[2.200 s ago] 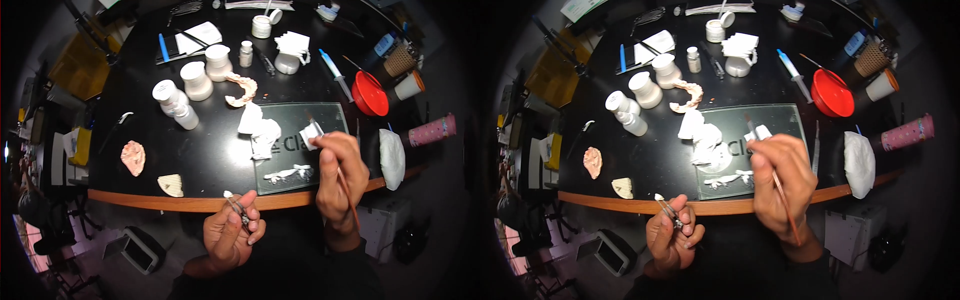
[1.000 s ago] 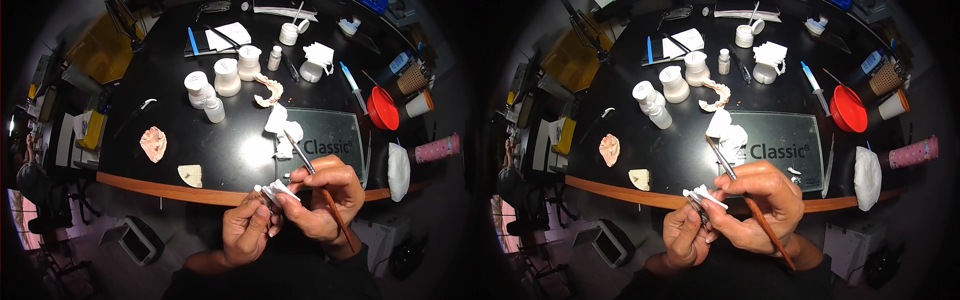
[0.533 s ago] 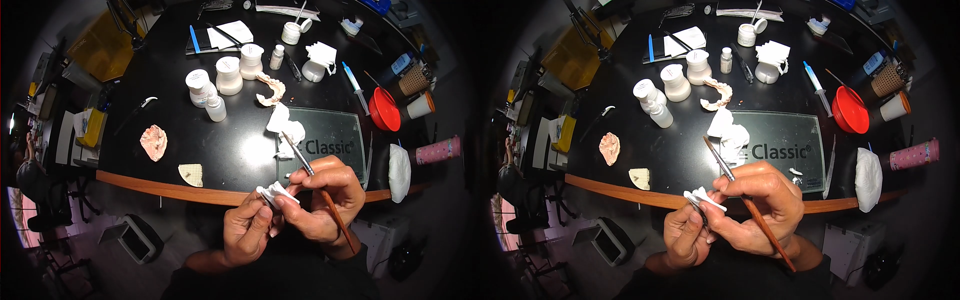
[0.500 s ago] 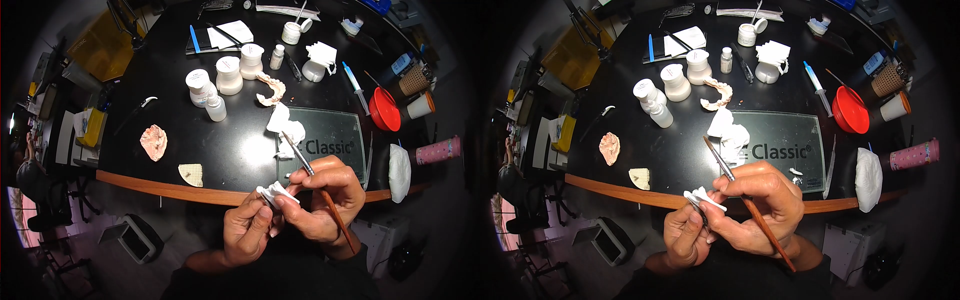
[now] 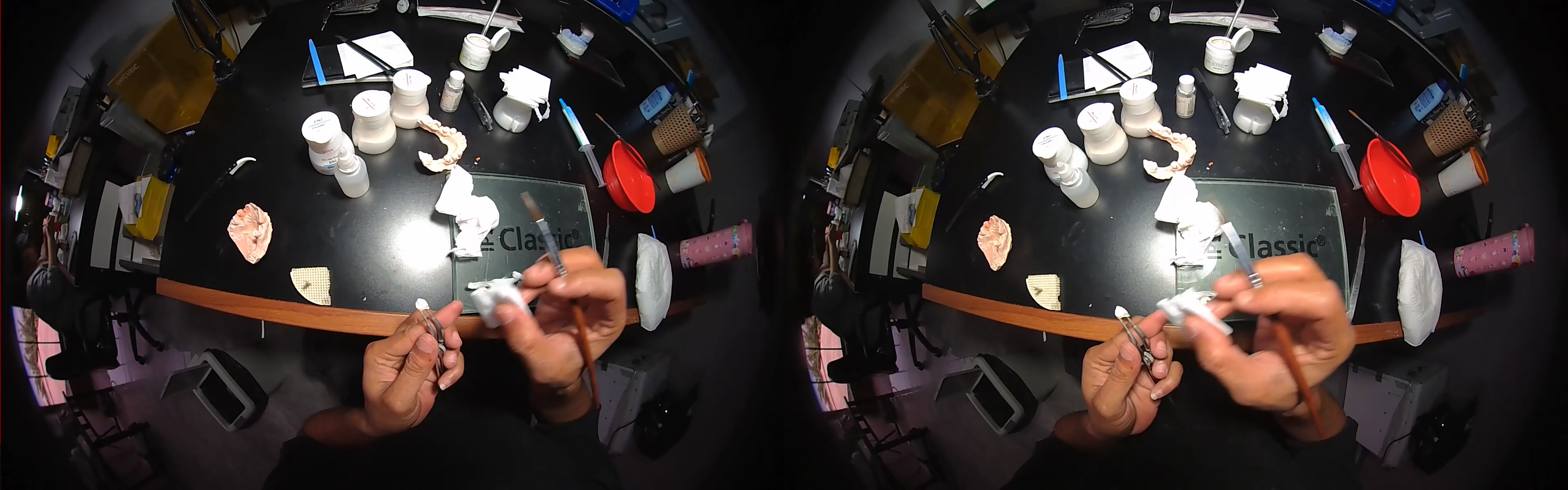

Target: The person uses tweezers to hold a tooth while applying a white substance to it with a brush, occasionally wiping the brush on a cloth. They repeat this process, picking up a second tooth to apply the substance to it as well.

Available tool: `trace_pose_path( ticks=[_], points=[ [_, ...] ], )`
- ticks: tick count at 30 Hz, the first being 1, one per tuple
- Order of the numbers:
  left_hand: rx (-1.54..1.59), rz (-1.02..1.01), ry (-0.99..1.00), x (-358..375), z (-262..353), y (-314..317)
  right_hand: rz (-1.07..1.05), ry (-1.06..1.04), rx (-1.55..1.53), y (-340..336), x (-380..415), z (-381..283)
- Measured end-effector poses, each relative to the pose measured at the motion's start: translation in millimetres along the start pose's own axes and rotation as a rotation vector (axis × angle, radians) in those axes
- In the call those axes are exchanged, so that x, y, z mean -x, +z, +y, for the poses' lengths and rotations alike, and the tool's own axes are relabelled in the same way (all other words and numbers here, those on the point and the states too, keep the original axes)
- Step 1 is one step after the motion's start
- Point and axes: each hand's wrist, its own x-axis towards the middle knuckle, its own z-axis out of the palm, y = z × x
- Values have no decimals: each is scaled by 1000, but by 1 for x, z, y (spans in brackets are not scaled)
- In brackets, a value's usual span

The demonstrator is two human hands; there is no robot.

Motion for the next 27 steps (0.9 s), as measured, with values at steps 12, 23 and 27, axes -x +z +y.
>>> trace_pose_path(
  ticks=[12, 23, 27],
  points=[
    [100, -25, -78, 0, 7, -2, 153, -153, 514, -24, 9, 0],
    [18, -4, -53, 0, 9, 1, -172, -232, 365, 2, 43, 4],
    [-3, 3, -35, 1, 7, 1, -175, -220, 371, 2, 42, 5]
  ],
)
